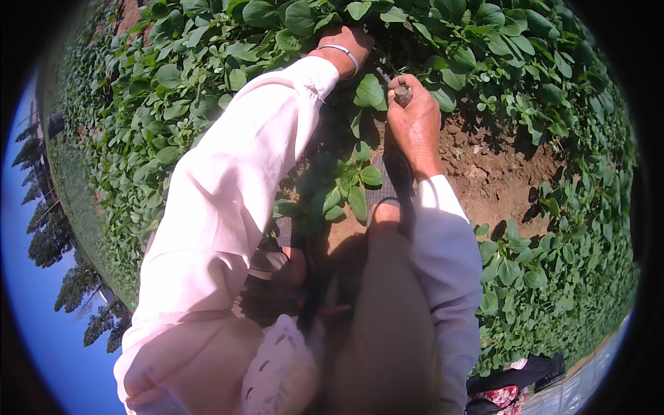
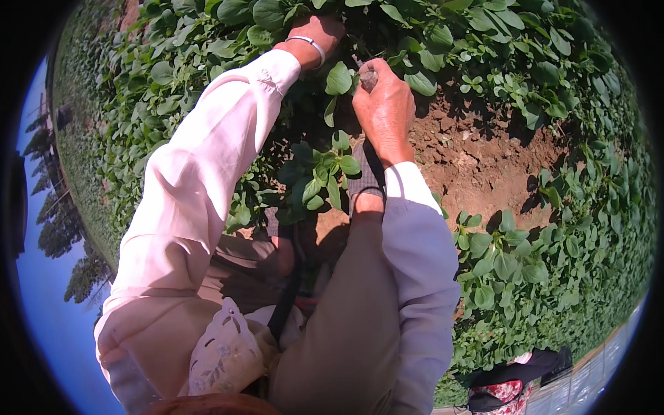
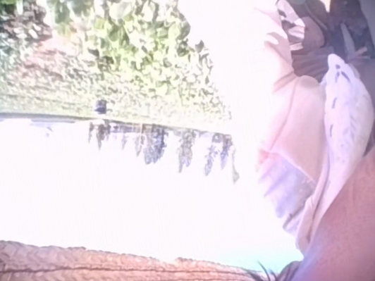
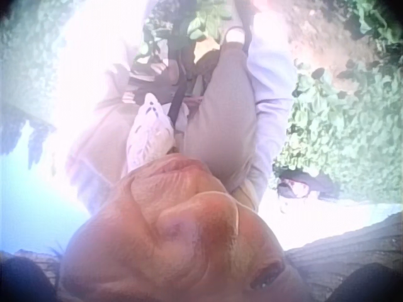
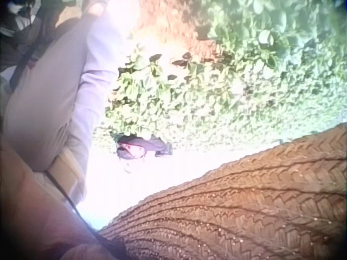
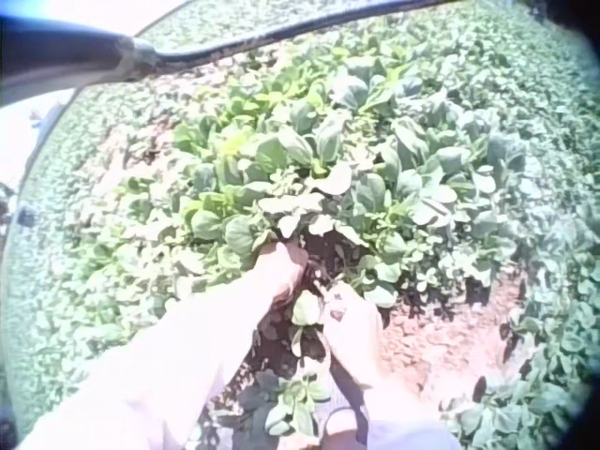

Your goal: The person pulls green plants from the soil by hand and using a hand spade, placing the harvested plants into a yellow bucket.

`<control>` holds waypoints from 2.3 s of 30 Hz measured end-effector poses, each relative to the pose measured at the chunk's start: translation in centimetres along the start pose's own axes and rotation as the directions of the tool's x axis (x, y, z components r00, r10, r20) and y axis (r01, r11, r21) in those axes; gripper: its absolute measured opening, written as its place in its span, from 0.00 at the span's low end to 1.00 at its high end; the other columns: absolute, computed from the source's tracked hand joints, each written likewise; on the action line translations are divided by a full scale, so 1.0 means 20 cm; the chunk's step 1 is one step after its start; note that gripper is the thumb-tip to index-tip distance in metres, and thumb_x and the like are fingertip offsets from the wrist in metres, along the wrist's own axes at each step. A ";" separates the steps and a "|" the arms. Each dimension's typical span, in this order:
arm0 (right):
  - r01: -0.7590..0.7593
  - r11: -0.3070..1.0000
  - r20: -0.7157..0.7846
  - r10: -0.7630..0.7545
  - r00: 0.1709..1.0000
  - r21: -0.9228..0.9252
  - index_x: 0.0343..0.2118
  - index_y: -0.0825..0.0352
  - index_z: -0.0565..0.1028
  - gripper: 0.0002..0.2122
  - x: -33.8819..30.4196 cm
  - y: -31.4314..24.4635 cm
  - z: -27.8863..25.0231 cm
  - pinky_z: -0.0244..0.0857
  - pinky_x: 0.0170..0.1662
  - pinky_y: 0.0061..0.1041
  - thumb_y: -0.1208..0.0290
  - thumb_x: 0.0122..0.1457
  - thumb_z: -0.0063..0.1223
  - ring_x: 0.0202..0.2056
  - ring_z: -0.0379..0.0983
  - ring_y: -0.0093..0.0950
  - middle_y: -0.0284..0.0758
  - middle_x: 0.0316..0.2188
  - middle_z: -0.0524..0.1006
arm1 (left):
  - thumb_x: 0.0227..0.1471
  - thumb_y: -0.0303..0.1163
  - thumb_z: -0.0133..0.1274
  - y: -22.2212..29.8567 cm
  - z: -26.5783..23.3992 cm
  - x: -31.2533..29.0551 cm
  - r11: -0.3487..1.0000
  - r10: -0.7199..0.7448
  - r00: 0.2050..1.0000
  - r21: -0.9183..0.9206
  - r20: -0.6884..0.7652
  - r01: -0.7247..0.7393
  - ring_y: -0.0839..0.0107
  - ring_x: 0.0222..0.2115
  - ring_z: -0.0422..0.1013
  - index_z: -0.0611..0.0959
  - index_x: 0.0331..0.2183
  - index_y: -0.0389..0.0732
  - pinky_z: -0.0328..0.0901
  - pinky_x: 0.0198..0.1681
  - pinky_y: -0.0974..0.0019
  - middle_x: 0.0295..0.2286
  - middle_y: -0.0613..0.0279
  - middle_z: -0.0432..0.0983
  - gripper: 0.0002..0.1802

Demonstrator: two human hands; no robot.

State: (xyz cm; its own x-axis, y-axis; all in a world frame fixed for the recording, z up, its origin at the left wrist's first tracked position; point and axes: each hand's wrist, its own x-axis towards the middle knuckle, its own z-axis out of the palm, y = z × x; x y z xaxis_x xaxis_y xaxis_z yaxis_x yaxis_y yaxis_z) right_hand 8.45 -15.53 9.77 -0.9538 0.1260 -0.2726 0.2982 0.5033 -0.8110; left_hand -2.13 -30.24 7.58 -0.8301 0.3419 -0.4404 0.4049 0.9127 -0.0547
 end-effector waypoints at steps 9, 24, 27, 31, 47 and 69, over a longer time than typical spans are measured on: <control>-0.049 0.988 0.026 0.046 0.999 0.150 0.33 0.63 0.74 0.04 -0.29 0.17 -0.17 0.62 0.25 0.27 0.76 0.54 0.55 0.18 0.66 0.26 0.34 0.16 0.72 | 0.56 0.41 0.52 -0.13 -0.09 -0.06 0.349 -0.210 0.974 -0.924 0.085 0.156 0.56 0.27 0.72 0.77 0.39 0.34 0.66 0.31 0.59 0.24 0.49 0.75 0.18; -0.058 0.997 0.001 0.058 0.998 0.052 0.36 0.60 0.73 0.12 -0.34 0.11 -0.22 0.65 0.28 0.35 0.81 0.47 0.54 0.21 0.72 0.42 0.43 0.18 0.73 | 0.50 0.33 0.51 0.02 0.25 0.07 0.980 0.066 0.990 -0.194 0.125 -0.041 0.50 0.38 0.77 0.82 0.40 0.37 0.71 0.38 0.51 0.38 0.44 0.79 0.16; 0.004 1.000 0.106 -0.005 0.994 0.013 0.36 0.61 0.73 0.12 -0.31 0.14 -0.21 0.65 0.28 0.34 0.81 0.47 0.54 0.21 0.72 0.42 0.43 0.18 0.73 | 0.46 0.28 0.54 -0.02 0.24 0.03 0.886 -0.094 0.990 -0.444 0.106 0.132 0.53 0.35 0.79 0.83 0.38 0.36 0.73 0.32 0.56 0.37 0.47 0.80 0.14; -0.060 0.996 0.149 0.069 0.986 -0.064 0.35 0.59 0.73 0.12 -0.32 0.08 -0.18 0.66 0.29 0.36 0.80 0.47 0.54 0.25 0.74 0.44 0.44 0.21 0.75 | 0.46 0.28 0.55 -0.21 0.61 0.14 0.964 0.265 0.960 -0.017 0.090 -0.264 0.56 0.31 0.79 0.85 0.35 0.39 0.73 0.26 0.51 0.33 0.53 0.82 0.12; -0.047 0.994 0.039 0.051 0.998 -0.099 0.34 0.60 0.73 0.09 -0.17 0.03 0.01 0.68 0.34 0.42 0.77 0.49 0.56 0.31 0.76 0.48 0.44 0.25 0.78 | 0.51 0.35 0.49 0.01 0.27 0.03 0.922 0.122 0.963 -0.386 0.240 -0.021 0.56 0.36 0.76 0.82 0.41 0.39 0.71 0.40 0.61 0.36 0.52 0.80 0.17; -0.123 0.968 -0.123 0.152 0.981 0.218 0.34 0.62 0.74 0.04 -0.30 0.17 -0.08 0.59 0.24 0.25 0.75 0.56 0.55 0.18 0.62 0.22 0.34 0.15 0.68 | 0.61 0.37 0.38 0.12 0.46 0.25 0.926 0.180 0.959 -0.368 0.218 -0.090 0.50 0.49 0.70 0.70 0.53 0.34 0.64 0.51 0.58 0.47 0.40 0.72 0.24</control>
State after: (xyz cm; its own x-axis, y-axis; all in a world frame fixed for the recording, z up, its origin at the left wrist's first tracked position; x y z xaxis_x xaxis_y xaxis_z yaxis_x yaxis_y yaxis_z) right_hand 15.21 -13.13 9.49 -0.8945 0.3050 -0.3269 0.4133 0.2854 -0.8647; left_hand -1.78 -28.42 -2.98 -0.6397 0.4438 -0.6275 0.3089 0.8961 0.3188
